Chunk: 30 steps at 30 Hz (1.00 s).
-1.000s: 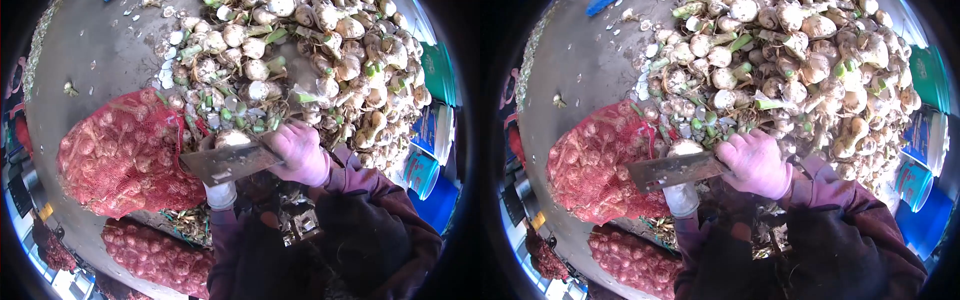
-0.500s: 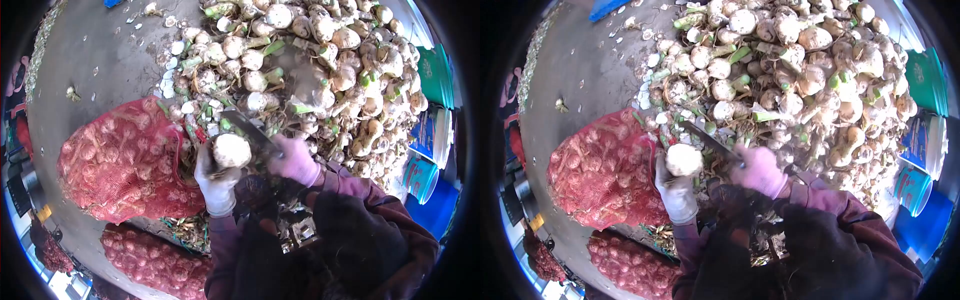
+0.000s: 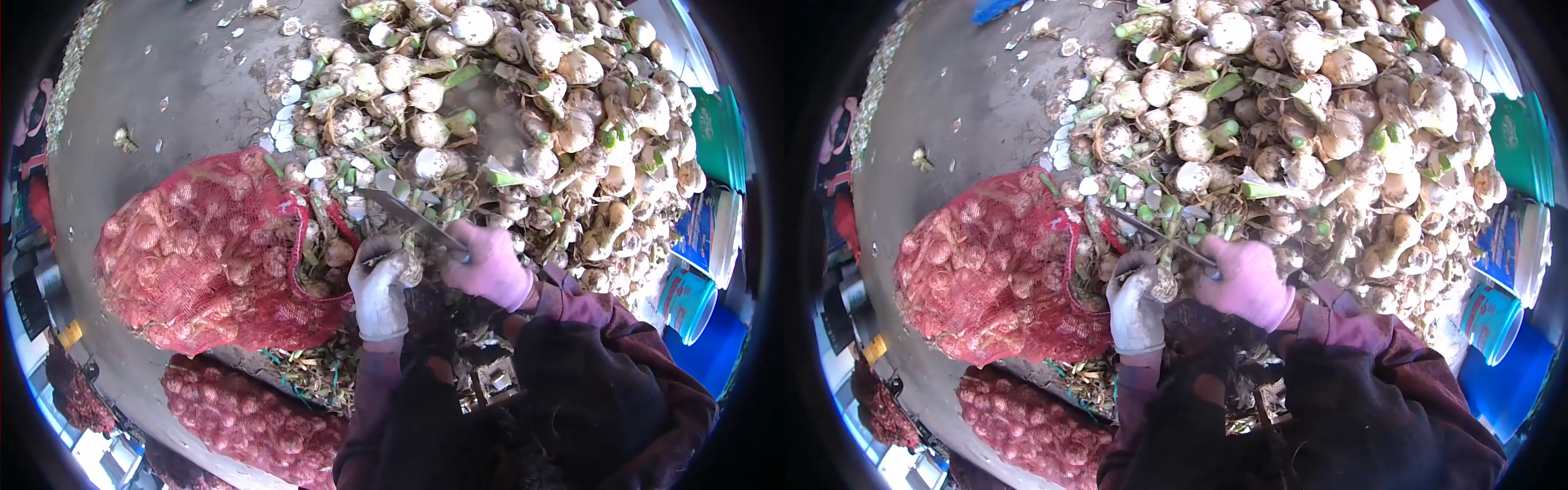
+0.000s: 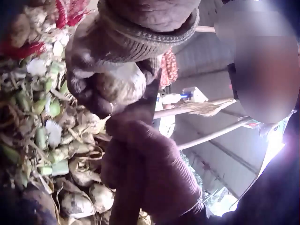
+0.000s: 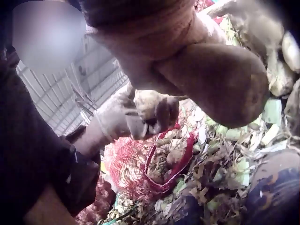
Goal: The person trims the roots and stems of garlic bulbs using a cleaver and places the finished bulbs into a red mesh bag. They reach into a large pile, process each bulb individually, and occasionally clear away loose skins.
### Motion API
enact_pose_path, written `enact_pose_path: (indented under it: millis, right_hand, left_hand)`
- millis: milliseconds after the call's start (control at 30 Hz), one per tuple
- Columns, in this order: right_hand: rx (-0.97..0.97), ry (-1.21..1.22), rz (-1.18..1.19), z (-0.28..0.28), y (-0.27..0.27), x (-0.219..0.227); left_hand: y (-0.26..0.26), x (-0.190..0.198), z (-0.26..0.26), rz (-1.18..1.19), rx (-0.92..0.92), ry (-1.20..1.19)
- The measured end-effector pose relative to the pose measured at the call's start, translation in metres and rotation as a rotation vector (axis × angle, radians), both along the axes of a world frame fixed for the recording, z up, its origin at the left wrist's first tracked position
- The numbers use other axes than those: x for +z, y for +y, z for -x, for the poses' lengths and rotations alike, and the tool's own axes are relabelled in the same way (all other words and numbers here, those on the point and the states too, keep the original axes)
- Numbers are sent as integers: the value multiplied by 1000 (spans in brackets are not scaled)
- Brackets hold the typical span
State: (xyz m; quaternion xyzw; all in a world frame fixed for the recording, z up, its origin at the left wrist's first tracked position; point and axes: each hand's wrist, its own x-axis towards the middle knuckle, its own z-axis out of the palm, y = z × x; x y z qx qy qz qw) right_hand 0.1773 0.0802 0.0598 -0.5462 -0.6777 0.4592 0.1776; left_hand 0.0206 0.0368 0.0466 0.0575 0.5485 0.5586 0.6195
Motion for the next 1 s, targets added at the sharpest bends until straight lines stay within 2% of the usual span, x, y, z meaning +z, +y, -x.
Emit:
enact_pose_path:
  millis: [33, 100, 133, 200, 233, 267, 300, 333, 400, 467, 500, 533, 567, 600, 633, 667, 733, 767, 800, 833, 867, 933, 967, 1000]
  right_hand:
    - [11, -19, -29, -2, 6, 1]
    - [42, -32, -71, -7, 12, -5]
    - [110, -132, 27, -15, 10, -17]
    - [285, -405, 45, -42, -15, -39]
    - [291, -408, 43, -50, -13, -40]
    - [129, -206, 175, -55, -18, -37]
    - [-38, -3, 308, -56, -23, -32]
    - [-28, -64, 339, -50, -13, -26]
    - [-41, -7, 234, -43, -12, -41]
    - [-85, 331, 179, -36, -10, -35]
    - [-109, 288, 57, -46, -24, -54]
    - [-137, 99, 660, -49, -13, -29]
    - [-130, 165, 681, -53, -11, -27]
    - [-130, 231, 707, -58, -13, -26]
    - [-89, 248, 723, -59, -13, -21]
    - [-95, 250, 726, -59, -12, -19]
    - [-113, 389, 893, -59, -15, -15]
    - [-116, 387, 898, -59, -15, -11]
    - [-107, 426, 991, -59, -13, -6]
    - [-97, 464, 1084, -59, -11, -4]
    - [-95, 460, 1081, -59, -12, -5]
    - [-77, 454, 1084, -61, -14, -7]
    - [-76, 451, 1082, -59, -12, -6]
    - [-7, 437, 934, -55, -9, -2]
  left_hand:
    - [-3, 0, 3, 3, 4, 6]
    - [-6, 5, 10, -140, -27, -158]
    - [-6, 12, 14, -135, -31, -155]
    - [4, 25, 26, -345, 57, -95]
    - [13, 25, 41, -503, -10, -45]
    - [11, 24, 40, -366, 160, 224]
    - [27, 33, 38, -280, 9, 214]
    - [56, 49, 36, -209, -139, 210]
    - [91, 77, -4, -694, -282, 509]
    - [104, 81, -1, -737, -311, 570]
    - [106, 81, -1, -777, -349, 624]
    - [108, 80, 0, -821, -389, 682]
    - [98, 63, 13, -597, -337, 915]
    - [82, 35, 33, -412, -387, 1256]
    - [62, 9, 51, -268, -439, 1454]
    - [36, -13, 61, -33, -476, 1543]
    - [-5, -49, 83, 81, -661, 1836]
    - [-12, -53, 80, 217, -826, 1904]
    - [-15, -56, 75, 357, -988, 1962]
    - [-13, -62, 70, 531, -1147, 1831]
    - [-16, -67, 70, 530, -1142, 1828]
    - [-24, -75, 70, 293, -965, 2011]
    - [-26, -79, 71, 188, -940, 2060]
    - [-23, -77, 73, 189, -938, 2058]
